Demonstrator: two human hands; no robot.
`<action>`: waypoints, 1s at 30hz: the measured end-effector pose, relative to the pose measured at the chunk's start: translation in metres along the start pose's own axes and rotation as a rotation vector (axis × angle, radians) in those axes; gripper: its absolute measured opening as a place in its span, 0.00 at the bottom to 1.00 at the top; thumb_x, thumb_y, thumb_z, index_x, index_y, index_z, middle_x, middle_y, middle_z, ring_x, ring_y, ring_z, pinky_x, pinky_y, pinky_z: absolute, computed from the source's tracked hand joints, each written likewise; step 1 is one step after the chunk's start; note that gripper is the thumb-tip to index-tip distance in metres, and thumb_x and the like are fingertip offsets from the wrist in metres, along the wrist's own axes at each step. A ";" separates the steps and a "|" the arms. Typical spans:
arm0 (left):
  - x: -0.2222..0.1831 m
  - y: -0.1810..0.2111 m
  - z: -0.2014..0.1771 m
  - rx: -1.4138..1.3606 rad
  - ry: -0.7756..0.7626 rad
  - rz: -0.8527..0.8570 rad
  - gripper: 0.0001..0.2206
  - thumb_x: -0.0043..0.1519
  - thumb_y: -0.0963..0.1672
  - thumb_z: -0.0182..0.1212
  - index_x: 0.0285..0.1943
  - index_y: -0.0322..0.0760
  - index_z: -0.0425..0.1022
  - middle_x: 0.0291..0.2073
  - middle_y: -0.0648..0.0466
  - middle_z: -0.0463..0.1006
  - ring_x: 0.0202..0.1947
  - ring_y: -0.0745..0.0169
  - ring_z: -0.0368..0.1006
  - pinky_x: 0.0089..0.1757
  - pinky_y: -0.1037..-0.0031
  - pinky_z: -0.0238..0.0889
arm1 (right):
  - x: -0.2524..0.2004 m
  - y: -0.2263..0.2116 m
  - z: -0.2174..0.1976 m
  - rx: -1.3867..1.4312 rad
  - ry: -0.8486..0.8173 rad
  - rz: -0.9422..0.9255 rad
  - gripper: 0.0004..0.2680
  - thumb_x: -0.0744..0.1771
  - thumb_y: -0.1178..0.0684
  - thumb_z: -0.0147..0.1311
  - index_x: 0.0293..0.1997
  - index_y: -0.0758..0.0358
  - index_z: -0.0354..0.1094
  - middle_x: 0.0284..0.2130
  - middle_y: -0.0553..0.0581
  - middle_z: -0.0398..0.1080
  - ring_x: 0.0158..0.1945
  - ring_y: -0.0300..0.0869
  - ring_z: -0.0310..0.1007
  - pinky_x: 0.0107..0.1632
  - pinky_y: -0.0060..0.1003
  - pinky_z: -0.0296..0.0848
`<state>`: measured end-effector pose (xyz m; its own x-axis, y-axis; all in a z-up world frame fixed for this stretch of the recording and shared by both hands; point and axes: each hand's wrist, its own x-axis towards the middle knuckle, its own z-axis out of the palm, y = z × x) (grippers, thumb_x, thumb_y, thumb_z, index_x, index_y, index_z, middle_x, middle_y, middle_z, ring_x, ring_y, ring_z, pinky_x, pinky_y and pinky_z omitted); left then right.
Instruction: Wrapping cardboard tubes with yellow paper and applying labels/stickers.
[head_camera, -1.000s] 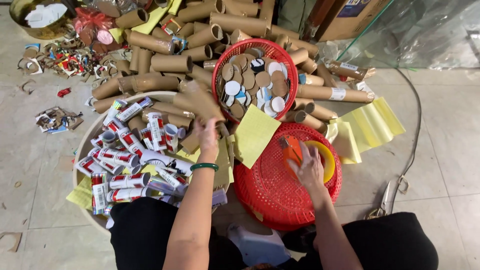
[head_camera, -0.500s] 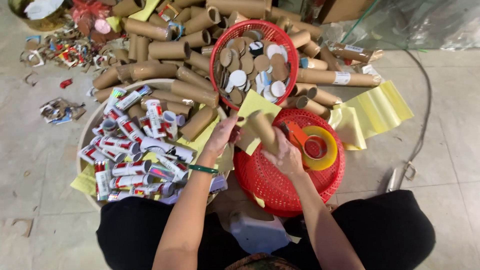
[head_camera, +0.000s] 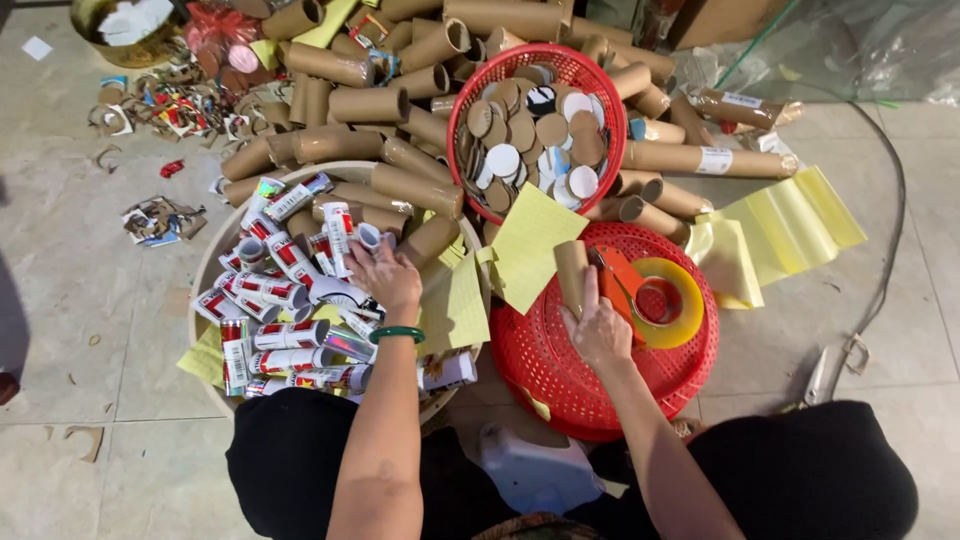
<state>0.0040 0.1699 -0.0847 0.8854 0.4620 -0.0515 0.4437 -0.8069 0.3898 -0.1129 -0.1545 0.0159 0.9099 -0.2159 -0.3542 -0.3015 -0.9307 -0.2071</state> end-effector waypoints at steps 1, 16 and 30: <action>0.002 -0.002 0.007 -0.003 -0.005 0.008 0.21 0.63 0.48 0.61 0.68 0.56 0.73 0.77 0.38 0.37 0.76 0.27 0.32 0.66 0.35 0.34 | 0.000 0.000 0.002 0.000 0.004 0.010 0.34 0.69 0.35 0.48 0.79 0.54 0.27 0.52 0.71 0.68 0.47 0.60 0.77 0.48 0.51 0.79; -0.071 0.126 -0.036 -1.074 0.027 0.623 0.37 0.61 0.35 0.66 0.78 0.33 0.48 0.70 0.34 0.58 0.66 0.46 0.59 0.62 0.63 0.53 | 0.021 0.018 0.014 -0.032 0.124 -0.040 0.30 0.67 0.37 0.53 0.76 0.52 0.42 0.47 0.65 0.69 0.40 0.57 0.78 0.43 0.52 0.78; -0.114 0.154 -0.032 -1.623 -1.184 -0.049 0.19 0.72 0.50 0.45 0.65 0.36 0.66 0.42 0.48 0.80 0.35 0.59 0.78 0.36 0.69 0.75 | -0.004 0.012 -0.043 0.558 0.341 -0.358 0.11 0.66 0.54 0.57 0.53 0.62 0.72 0.38 0.58 0.78 0.36 0.43 0.81 0.39 0.37 0.81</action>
<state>-0.0329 0.0050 0.0104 0.8154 -0.5031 -0.2864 0.5525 0.5284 0.6447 -0.1081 -0.1775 0.0541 0.9902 -0.0916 0.1057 0.0130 -0.6923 -0.7215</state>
